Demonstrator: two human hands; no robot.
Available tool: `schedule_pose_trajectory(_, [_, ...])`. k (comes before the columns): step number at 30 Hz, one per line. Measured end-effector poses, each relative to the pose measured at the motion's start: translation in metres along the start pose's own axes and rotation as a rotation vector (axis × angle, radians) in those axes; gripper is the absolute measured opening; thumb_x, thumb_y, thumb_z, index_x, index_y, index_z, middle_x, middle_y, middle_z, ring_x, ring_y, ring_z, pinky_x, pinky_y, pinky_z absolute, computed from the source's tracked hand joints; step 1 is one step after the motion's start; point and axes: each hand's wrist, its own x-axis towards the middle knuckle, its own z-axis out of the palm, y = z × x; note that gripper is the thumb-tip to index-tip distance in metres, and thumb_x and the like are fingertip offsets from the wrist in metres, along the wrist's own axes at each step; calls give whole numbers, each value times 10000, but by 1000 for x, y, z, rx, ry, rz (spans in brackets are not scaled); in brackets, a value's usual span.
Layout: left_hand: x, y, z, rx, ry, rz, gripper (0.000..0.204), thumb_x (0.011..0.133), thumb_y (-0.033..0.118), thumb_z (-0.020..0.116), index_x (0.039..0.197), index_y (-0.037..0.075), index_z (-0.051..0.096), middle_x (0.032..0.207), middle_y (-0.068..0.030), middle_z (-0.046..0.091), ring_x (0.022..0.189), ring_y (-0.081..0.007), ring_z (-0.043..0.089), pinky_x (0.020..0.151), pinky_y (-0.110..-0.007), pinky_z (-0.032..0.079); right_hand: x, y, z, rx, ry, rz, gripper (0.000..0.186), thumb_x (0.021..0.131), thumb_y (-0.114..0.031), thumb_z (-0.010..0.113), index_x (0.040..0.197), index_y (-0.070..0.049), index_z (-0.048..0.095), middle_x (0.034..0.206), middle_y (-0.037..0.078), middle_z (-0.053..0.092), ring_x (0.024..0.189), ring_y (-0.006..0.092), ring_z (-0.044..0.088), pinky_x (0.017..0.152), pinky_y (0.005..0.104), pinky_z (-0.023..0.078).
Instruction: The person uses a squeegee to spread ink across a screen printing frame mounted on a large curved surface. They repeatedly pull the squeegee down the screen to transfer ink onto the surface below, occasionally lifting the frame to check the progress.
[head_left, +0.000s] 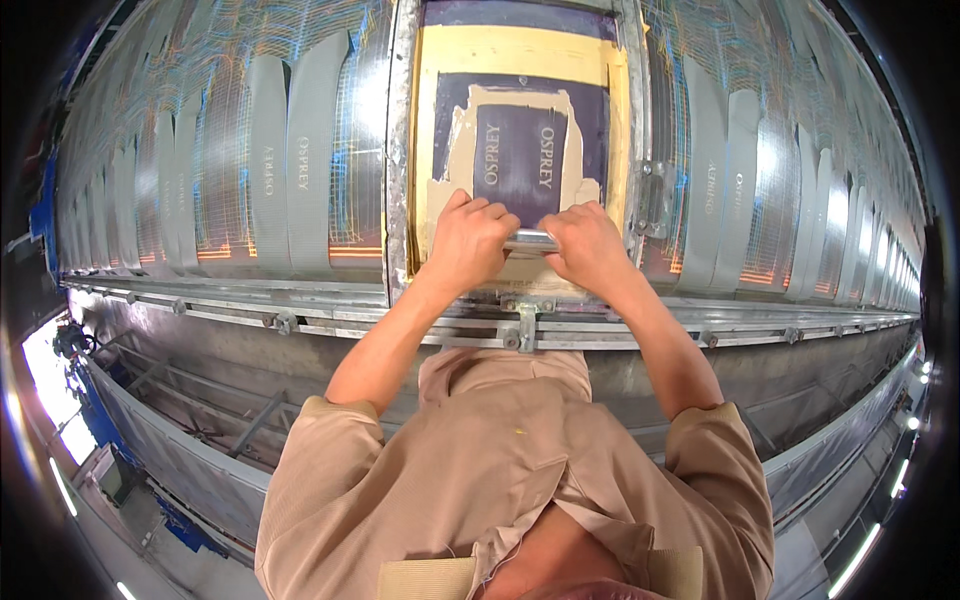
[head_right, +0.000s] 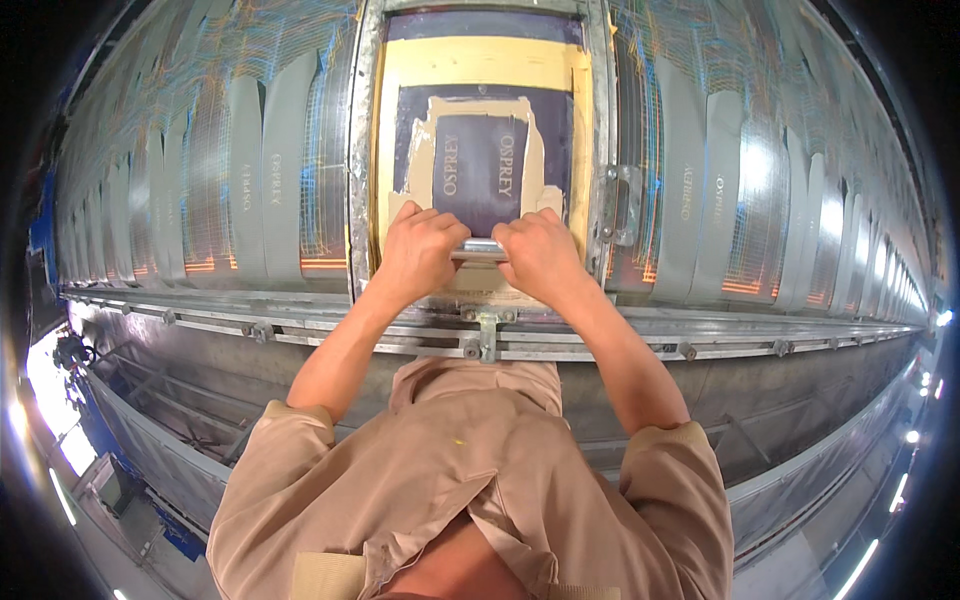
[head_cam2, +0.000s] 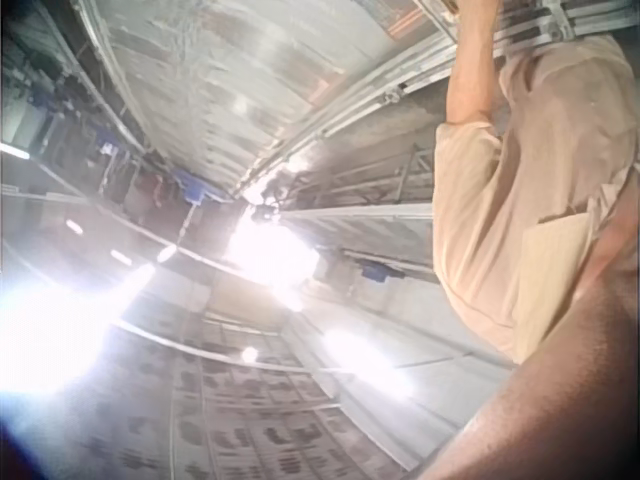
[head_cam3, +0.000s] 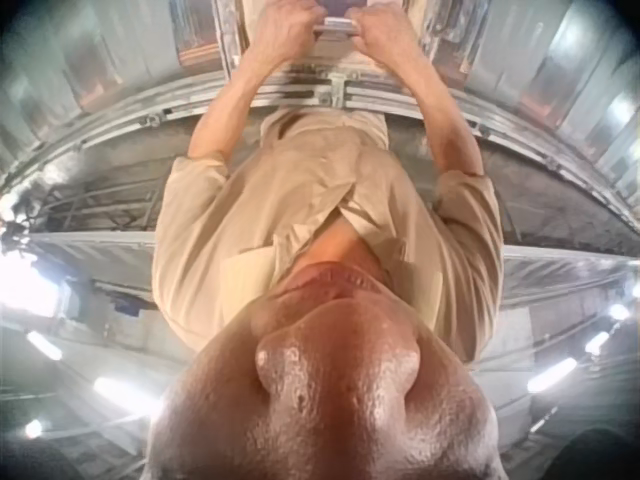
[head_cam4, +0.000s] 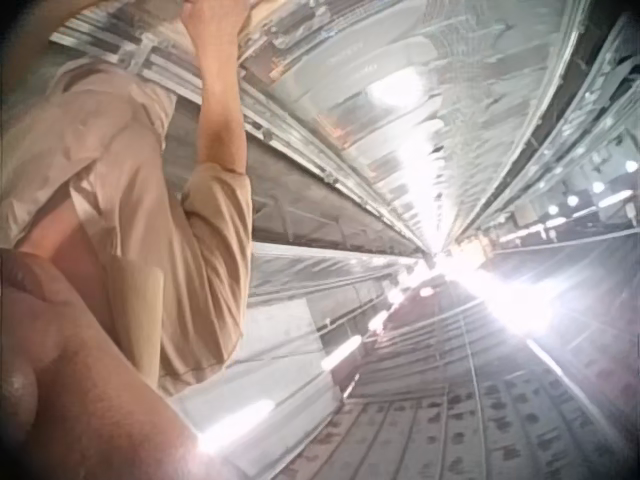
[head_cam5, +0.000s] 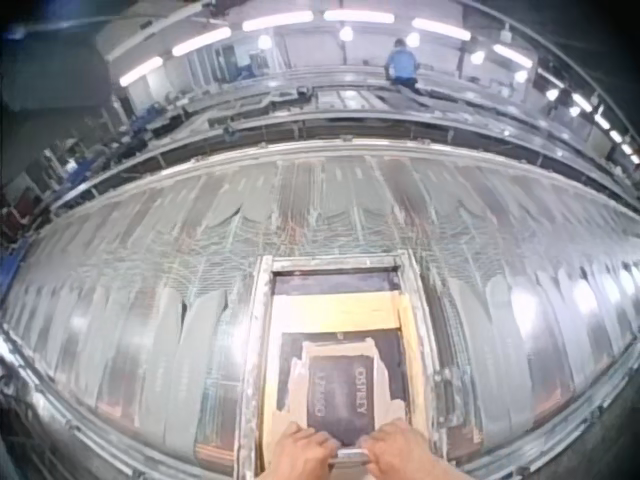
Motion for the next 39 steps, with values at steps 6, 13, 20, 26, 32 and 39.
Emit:
schedule_pose_trajectory(6, [117,-63,-24,115,70,53,220,687,227,850,744,94,685,718,-91,682,708,-308,664,704,-424,436,112,73,-44,-94,-49,74,200,732,-174,776,896,-79,710,857,157,733,852,366,708,759,480,558])
schedule_pose_trajectory(13, [170,-95,-19,148,-13,-34,281,672,282,881,765,79,711,691,-111,680,701,-342,658,756,-442,492,162,92,-63,-7,-132,266,204,784,-193,768,942,-73,719,904,186,737,878,387,709,797,481,573])
schedule_pose_trajectory(20, [86,-57,-1,76,45,9,196,658,143,844,798,108,710,741,-93,691,725,-307,670,746,-441,450,88,59,-23,-81,-43,55,181,724,-145,770,870,-93,677,837,144,719,821,367,700,767,468,561])
schedule_pose_trajectory(26, [-7,2,3,-29,23,-41,147,633,67,744,763,113,693,758,-61,672,757,-259,662,741,-408,422,1,1,9,15,-70,40,244,681,-157,796,849,-88,633,825,119,694,827,320,687,721,450,507])
schedule_pose_trajectory(32, [85,-46,-15,105,82,35,128,673,103,783,778,123,712,747,-65,681,765,-280,671,745,-434,434,82,59,-26,-95,31,1,222,709,-179,802,870,-78,688,798,136,712,805,362,697,733,477,538])
schedule_pose_trajectory(39, [170,-98,-19,156,-8,-16,170,674,222,837,766,130,729,705,-93,703,693,-302,683,782,-416,495,162,98,-62,12,-123,214,204,765,-175,781,924,-65,719,885,194,735,874,384,712,794,479,570])
